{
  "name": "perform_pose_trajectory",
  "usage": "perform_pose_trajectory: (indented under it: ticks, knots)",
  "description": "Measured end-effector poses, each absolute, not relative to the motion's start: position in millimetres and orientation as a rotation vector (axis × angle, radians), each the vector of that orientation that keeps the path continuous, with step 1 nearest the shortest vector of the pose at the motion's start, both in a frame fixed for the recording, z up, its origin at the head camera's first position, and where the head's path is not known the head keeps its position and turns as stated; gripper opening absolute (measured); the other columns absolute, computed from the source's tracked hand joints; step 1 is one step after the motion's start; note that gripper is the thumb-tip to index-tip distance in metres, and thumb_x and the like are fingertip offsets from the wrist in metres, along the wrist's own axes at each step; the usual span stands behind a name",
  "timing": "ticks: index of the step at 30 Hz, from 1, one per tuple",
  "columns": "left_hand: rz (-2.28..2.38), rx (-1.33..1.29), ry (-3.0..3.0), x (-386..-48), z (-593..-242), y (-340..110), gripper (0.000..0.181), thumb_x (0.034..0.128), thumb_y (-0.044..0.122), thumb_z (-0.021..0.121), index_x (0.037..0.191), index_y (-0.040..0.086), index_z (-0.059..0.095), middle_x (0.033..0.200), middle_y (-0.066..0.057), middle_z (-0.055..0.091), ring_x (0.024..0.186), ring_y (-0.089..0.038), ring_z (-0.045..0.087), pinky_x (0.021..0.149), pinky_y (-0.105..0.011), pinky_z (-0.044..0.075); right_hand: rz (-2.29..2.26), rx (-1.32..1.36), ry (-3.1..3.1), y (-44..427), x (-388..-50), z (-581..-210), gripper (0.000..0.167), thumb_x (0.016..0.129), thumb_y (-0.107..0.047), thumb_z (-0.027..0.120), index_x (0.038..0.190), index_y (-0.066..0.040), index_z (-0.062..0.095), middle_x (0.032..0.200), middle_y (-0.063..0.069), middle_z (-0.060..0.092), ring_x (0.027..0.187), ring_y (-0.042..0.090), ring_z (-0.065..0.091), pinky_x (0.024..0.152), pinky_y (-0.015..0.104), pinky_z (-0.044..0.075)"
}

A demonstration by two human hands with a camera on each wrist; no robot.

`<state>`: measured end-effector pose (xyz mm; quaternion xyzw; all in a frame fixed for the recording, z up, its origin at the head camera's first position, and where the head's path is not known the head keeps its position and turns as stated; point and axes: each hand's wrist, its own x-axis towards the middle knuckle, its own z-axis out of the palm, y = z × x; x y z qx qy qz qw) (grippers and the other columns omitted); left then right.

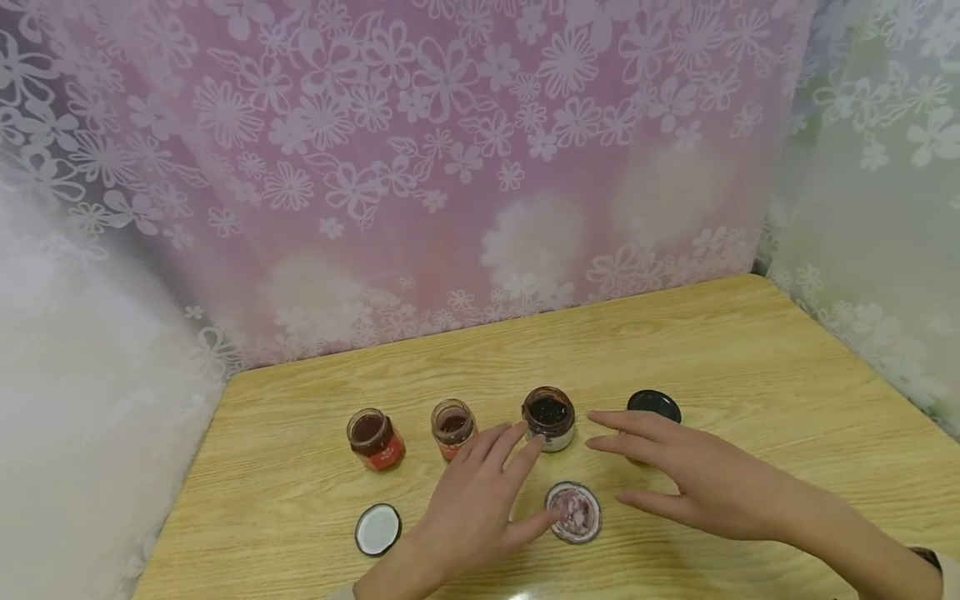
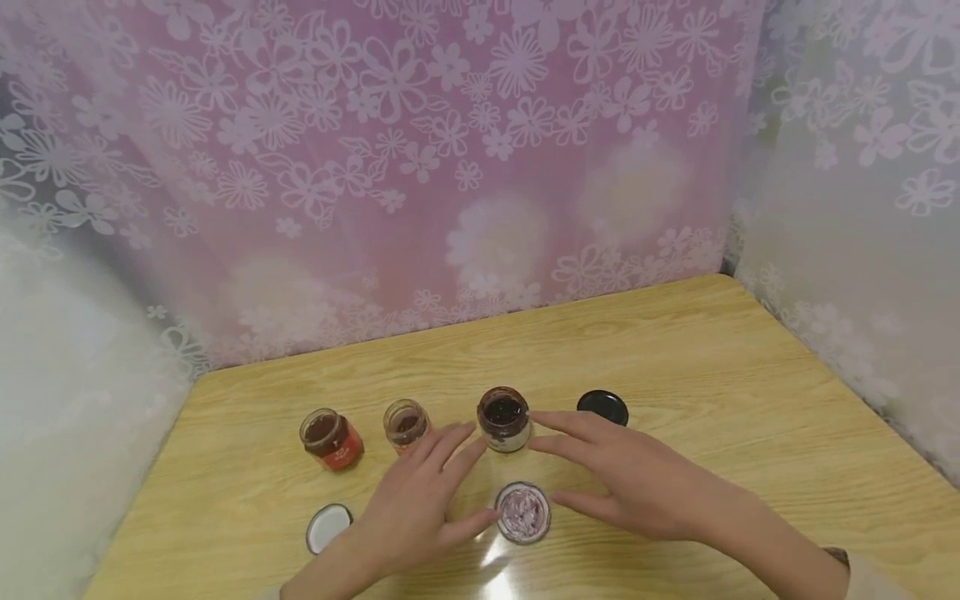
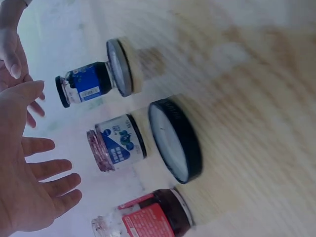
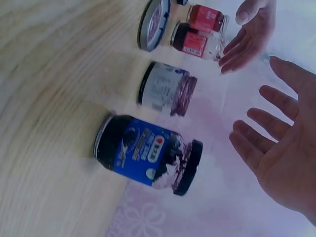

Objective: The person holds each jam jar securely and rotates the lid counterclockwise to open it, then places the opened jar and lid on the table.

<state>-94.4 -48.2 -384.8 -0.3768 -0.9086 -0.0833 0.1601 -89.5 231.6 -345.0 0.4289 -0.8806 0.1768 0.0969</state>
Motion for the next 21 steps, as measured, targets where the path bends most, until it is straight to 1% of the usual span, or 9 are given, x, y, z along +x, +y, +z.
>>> perform_pose_trajectory:
  ticks: [2, 3, 5, 6, 7, 9, 13, 18, 21]
  knots:
    - [-0.234, -1.077, -2.588, -96, -383, -45, 0.070, 0.0875, 0.065, 0.052, 0.138, 0.016, 0.050, 0.139, -0.009, 0.047, 0.124, -0.026, 0.045, 0.099, -0.045, 0.040, 0.465, 1.243, -2.594, 235, -91, -343, 0.059, 0.088, -0.039, 0.068, 0.142, -0.028, 0.046, 0.150, -0.001, 0.035, 0.128, 0.019, 0.043, 0.086, 0.038, 0.049]
    - [-0.228, -1.079, -2.583, -96, -382, -44, 0.070, 0.0879, 0.065, 0.051, 0.138, 0.016, 0.050, 0.139, -0.010, 0.046, 0.125, -0.027, 0.044, 0.099, -0.045, 0.040, 0.443, 1.228, -2.591, 237, -92, -342, 0.061, 0.087, -0.040, 0.069, 0.142, -0.028, 0.045, 0.151, -0.002, 0.033, 0.130, 0.020, 0.040, 0.092, 0.034, 0.045]
    - [-0.208, -1.079, -2.574, -98, -381, -41, 0.071, 0.0885, 0.065, 0.049, 0.139, 0.015, 0.050, 0.139, -0.010, 0.046, 0.125, -0.028, 0.044, 0.099, -0.045, 0.040, 0.391, 1.197, -2.590, 241, -93, -341, 0.064, 0.087, -0.043, 0.068, 0.144, -0.028, 0.043, 0.153, -0.001, 0.029, 0.135, 0.023, 0.034, 0.105, 0.028, 0.031]
    - [-0.191, -1.079, -2.572, -99, -381, -39, 0.071, 0.0889, 0.065, 0.048, 0.140, 0.015, 0.049, 0.139, -0.010, 0.046, 0.125, -0.028, 0.044, 0.100, -0.045, 0.039, 0.364, 1.181, -2.587, 243, -94, -341, 0.065, 0.086, -0.044, 0.068, 0.145, -0.028, 0.043, 0.154, -0.001, 0.028, 0.136, 0.025, 0.032, 0.109, 0.025, 0.023]
    - [-0.175, -1.076, -2.561, -100, -381, -38, 0.071, 0.0891, 0.066, 0.047, 0.139, 0.015, 0.049, 0.139, -0.010, 0.047, 0.125, -0.028, 0.044, 0.100, -0.045, 0.039, 0.340, 1.167, -2.588, 246, -95, -342, 0.066, 0.087, -0.045, 0.067, 0.145, -0.028, 0.042, 0.155, 0.000, 0.026, 0.137, 0.026, 0.029, 0.111, 0.023, 0.014]
    - [-0.154, -1.073, -2.549, -102, -381, -36, 0.072, 0.0890, 0.067, 0.045, 0.139, 0.016, 0.050, 0.138, -0.010, 0.047, 0.125, -0.028, 0.044, 0.101, -0.044, 0.039, 0.299, 1.144, -2.595, 251, -98, -344, 0.067, 0.087, -0.046, 0.066, 0.146, -0.027, 0.041, 0.156, 0.001, 0.023, 0.139, 0.028, 0.025, 0.111, 0.021, 0.003]
    - [-0.146, -1.071, -2.523, -107, -382, -31, 0.071, 0.0893, 0.066, 0.046, 0.139, 0.016, 0.050, 0.139, -0.011, 0.047, 0.125, -0.028, 0.045, 0.100, -0.043, 0.039, 0.210, 1.072, -2.616, 262, -102, -350, 0.069, 0.088, -0.049, 0.063, 0.148, -0.026, 0.038, 0.157, 0.003, 0.019, 0.139, 0.031, 0.023, 0.114, 0.033, 0.003]
    - [-0.165, -1.078, -2.567, -112, -382, -23, 0.070, 0.0916, 0.066, 0.040, 0.141, 0.018, 0.047, 0.143, -0.011, 0.042, 0.130, -0.028, 0.039, 0.103, -0.043, 0.035, 0.154, 0.979, -2.638, 277, -107, -358, 0.072, 0.088, -0.051, 0.063, 0.149, -0.025, 0.036, 0.157, 0.004, 0.020, 0.140, 0.032, 0.022, 0.114, 0.038, 0.003]
    - [-0.167, -1.096, -2.555, -115, -383, -16, 0.069, 0.0918, 0.066, 0.038, 0.141, 0.019, 0.047, 0.143, -0.009, 0.043, 0.130, -0.026, 0.038, 0.105, -0.042, 0.034, 0.125, 0.923, -2.667, 285, -109, -364, 0.075, 0.087, -0.053, 0.061, 0.150, -0.024, 0.033, 0.157, 0.004, 0.019, 0.142, 0.028, 0.015, 0.114, 0.040, 0.001]
